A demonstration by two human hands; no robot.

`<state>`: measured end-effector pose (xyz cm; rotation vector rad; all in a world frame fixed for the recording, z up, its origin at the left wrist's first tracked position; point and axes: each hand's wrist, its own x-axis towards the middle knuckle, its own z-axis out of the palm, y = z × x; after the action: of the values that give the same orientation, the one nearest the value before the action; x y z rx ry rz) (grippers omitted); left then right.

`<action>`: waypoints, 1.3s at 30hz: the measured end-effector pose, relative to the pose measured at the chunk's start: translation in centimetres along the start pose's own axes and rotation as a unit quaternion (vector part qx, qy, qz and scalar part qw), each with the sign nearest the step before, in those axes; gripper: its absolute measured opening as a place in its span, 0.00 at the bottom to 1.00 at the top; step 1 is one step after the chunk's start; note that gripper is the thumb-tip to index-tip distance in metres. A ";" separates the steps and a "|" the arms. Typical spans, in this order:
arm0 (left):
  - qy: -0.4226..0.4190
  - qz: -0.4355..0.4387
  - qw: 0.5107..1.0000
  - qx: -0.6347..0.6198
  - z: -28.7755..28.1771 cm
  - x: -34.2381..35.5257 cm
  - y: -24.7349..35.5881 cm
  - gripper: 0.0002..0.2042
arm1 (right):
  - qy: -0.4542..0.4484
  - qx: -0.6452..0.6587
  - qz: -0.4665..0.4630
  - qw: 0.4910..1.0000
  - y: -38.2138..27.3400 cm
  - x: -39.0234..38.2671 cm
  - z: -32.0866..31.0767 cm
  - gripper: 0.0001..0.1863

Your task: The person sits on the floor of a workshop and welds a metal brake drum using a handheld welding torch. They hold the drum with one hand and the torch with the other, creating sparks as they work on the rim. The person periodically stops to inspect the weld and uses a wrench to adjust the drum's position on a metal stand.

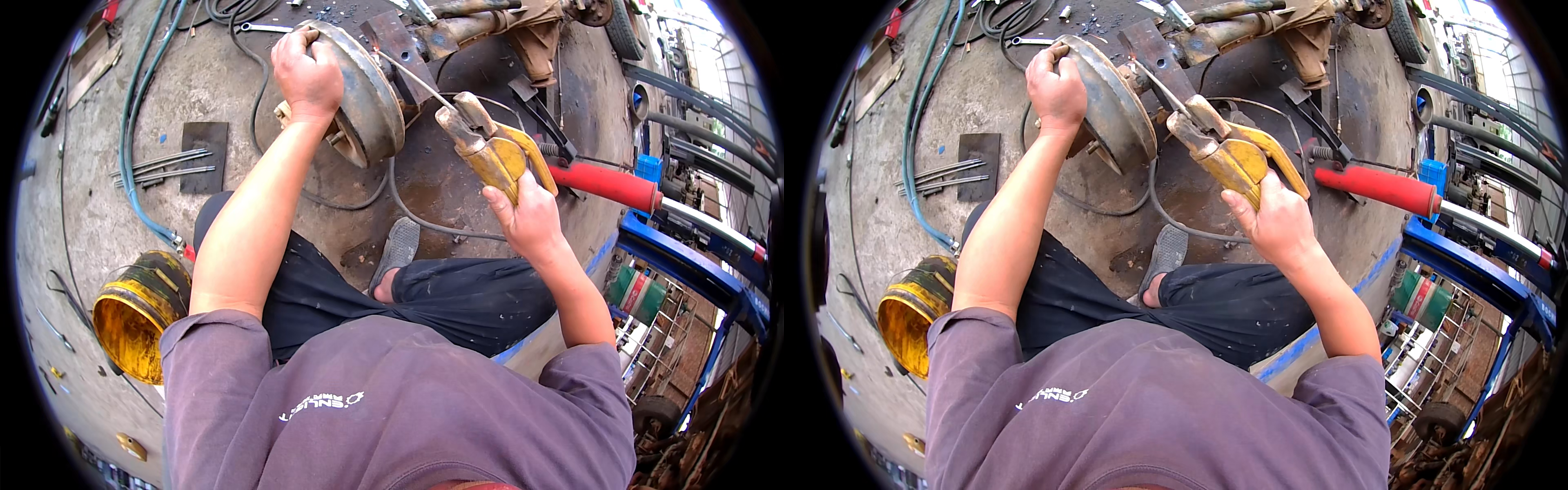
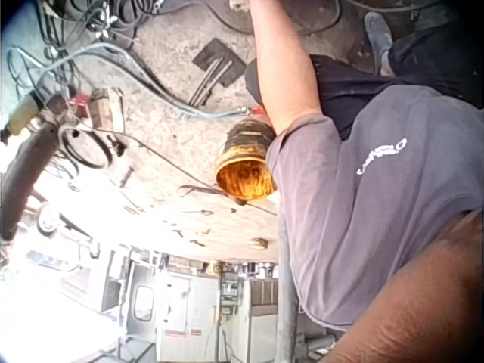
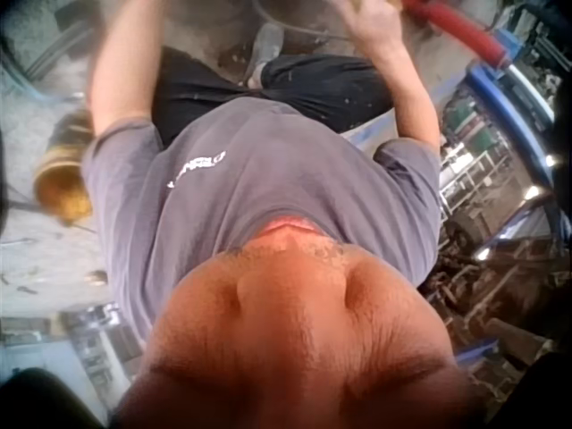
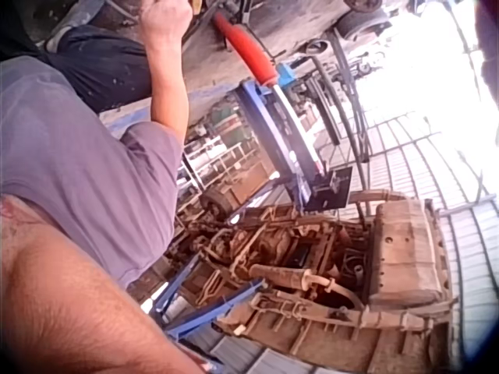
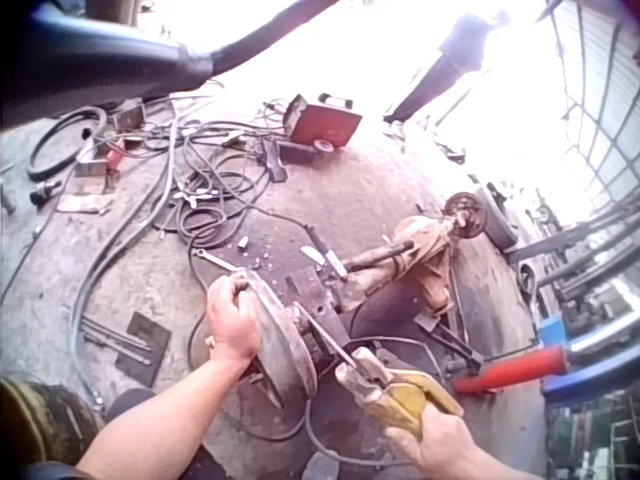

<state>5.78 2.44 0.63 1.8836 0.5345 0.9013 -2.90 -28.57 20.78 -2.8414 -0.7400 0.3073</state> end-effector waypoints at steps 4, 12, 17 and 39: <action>0.001 -0.002 1.000 0.004 0.0 0.0 0.1 0.10 | -0.004 0.003 0.009 1.000 -0.2 -0.1 -0.2 0.33; -0.005 -0.007 1.000 -0.003 -0.2 -0.1 0.1 0.09 | 0.011 0.030 -0.006 0.999 -0.4 -0.2 -0.4 0.31; -0.001 -0.011 1.000 -0.003 -0.1 -0.1 -0.2 0.10 | 0.067 0.067 -0.028 0.995 -1.1 0.0 -0.9 0.30; 0.007 -0.004 1.000 0.001 -0.1 0.0 -0.1 0.10 | 0.012 0.006 -0.009 1.000 0.4 0.1 0.4 0.31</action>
<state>5.72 2.52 0.55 1.8771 0.5516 0.9096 -2.71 -28.82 20.32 -2.8202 -0.7571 0.2741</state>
